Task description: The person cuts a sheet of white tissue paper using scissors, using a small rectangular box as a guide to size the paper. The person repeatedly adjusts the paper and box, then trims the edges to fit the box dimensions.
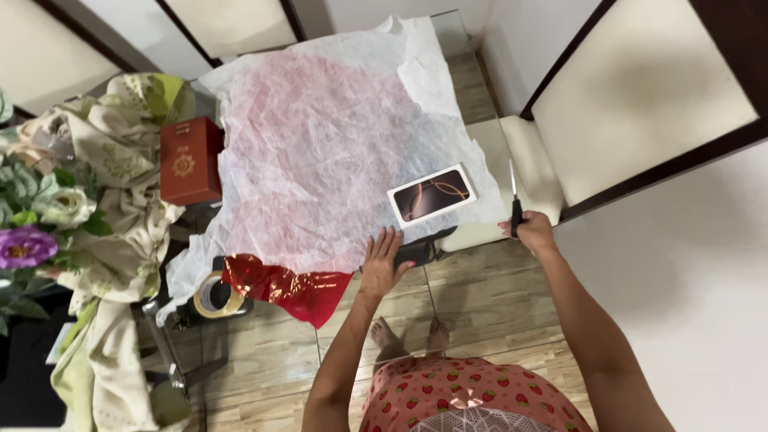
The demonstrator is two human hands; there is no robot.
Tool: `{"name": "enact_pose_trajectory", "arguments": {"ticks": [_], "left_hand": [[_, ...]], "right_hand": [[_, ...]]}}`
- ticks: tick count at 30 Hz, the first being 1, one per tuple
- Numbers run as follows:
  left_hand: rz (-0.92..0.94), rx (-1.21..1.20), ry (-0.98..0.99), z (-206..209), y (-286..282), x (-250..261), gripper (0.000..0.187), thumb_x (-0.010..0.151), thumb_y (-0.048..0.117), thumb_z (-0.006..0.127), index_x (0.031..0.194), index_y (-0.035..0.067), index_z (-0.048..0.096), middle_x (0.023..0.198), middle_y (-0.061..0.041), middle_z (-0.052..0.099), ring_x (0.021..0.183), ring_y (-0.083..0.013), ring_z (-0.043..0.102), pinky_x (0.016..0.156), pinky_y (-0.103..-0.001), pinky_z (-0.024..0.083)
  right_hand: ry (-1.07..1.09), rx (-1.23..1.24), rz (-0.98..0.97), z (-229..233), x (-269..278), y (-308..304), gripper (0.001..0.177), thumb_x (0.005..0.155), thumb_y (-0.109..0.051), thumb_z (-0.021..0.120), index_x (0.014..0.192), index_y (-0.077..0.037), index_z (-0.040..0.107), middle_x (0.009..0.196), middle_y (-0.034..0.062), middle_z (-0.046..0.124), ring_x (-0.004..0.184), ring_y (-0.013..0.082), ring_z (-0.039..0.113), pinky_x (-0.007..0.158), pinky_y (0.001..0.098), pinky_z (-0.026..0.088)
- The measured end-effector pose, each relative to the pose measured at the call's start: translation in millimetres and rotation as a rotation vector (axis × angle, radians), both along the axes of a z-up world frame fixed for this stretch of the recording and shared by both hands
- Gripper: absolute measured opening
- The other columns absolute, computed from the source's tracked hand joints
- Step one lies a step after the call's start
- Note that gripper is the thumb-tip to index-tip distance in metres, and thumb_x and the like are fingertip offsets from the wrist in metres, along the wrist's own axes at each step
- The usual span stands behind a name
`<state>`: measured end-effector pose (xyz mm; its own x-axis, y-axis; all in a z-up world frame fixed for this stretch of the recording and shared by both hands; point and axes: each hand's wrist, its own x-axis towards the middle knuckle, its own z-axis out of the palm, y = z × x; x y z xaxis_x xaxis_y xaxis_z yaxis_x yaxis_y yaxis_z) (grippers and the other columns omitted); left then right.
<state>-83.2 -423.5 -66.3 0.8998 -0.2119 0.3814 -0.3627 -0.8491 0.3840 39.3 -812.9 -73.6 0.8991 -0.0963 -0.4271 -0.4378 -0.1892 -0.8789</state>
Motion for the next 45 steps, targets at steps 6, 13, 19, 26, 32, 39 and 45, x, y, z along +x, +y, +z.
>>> {"name": "enact_pose_trajectory", "arguments": {"ticks": [6,13,19,26,32,39,45], "left_hand": [[-0.003,0.124,-0.046,-17.4,-0.1,10.6,0.049,0.091,0.036,0.072,0.130,0.006,0.067,0.139,-0.015,0.062,0.138,-0.0355,0.050,0.117,-0.057,0.035],[-0.082,0.095,-0.105,-14.0,-18.3,27.6,0.037,0.092,0.028,0.072,0.120,0.005,0.070,0.113,-0.009,0.067,0.110,-0.0294,0.060,0.091,-0.043,0.050],[-0.114,0.218,-0.192,-11.2,-21.9,34.1,0.028,0.090,0.021,0.067,0.111,0.003,0.072,0.101,-0.007,0.062,0.101,-0.0270,0.058,0.084,-0.041,0.050],[-0.209,0.258,-0.206,-11.0,-19.9,27.9,0.041,0.086,0.009,0.060,0.126,-0.001,0.068,0.128,-0.012,0.064,0.123,-0.0279,0.058,0.107,-0.039,0.048],[-0.256,0.292,-0.114,-22.2,-22.1,24.7,0.053,0.087,0.004,0.059,0.140,-0.001,0.060,0.151,-0.016,0.055,0.144,-0.0278,0.048,0.123,-0.038,0.037],[-0.228,0.280,-0.134,-29.9,-22.9,21.8,0.054,0.085,0.002,0.059,0.139,0.002,0.061,0.151,-0.013,0.057,0.144,-0.0232,0.050,0.123,-0.036,0.038],[-0.215,0.195,-0.079,-25.6,-23.0,20.7,0.050,0.088,0.002,0.058,0.138,0.001,0.061,0.150,-0.012,0.058,0.144,-0.0234,0.050,0.123,-0.035,0.038]], "right_hand": [[-0.110,-0.429,0.035,24.8,-2.0,2.2,0.045,0.074,-0.027,0.094,0.089,0.009,0.072,0.079,0.0161,0.073,0.070,0.0242,0.069,0.068,0.0366,0.056],[-0.576,-0.741,-0.004,78.1,-10.9,55.0,0.055,0.082,-0.041,0.095,0.100,0.001,0.065,0.086,0.0209,0.072,0.084,0.0434,0.069,0.075,0.0483,0.055],[-0.667,-0.734,0.404,89.6,9.5,121.4,0.060,0.060,-0.010,0.090,0.113,-0.005,0.062,0.113,0.0199,0.070,0.108,0.0410,0.065,0.090,0.0464,0.053],[-0.755,-0.772,0.699,77.9,30.9,148.0,0.059,0.062,-0.009,0.086,0.112,-0.001,0.054,0.112,0.0189,0.069,0.114,0.0374,0.062,0.096,0.0442,0.051],[-0.670,-0.844,0.883,85.3,48.0,150.8,0.072,0.060,-0.012,0.088,0.120,0.002,0.052,0.116,0.0233,0.066,0.118,0.0382,0.060,0.102,0.0416,0.049],[-0.668,-0.838,0.969,95.1,57.6,153.9,0.097,0.058,-0.023,0.095,0.136,0.005,0.045,0.123,0.0251,0.063,0.122,0.0377,0.058,0.106,0.0415,0.045],[-0.666,-0.861,1.048,94.5,64.9,161.1,0.105,0.056,-0.030,0.096,0.138,0.008,0.042,0.124,0.0247,0.062,0.121,0.0373,0.058,0.107,0.0408,0.045]]}}
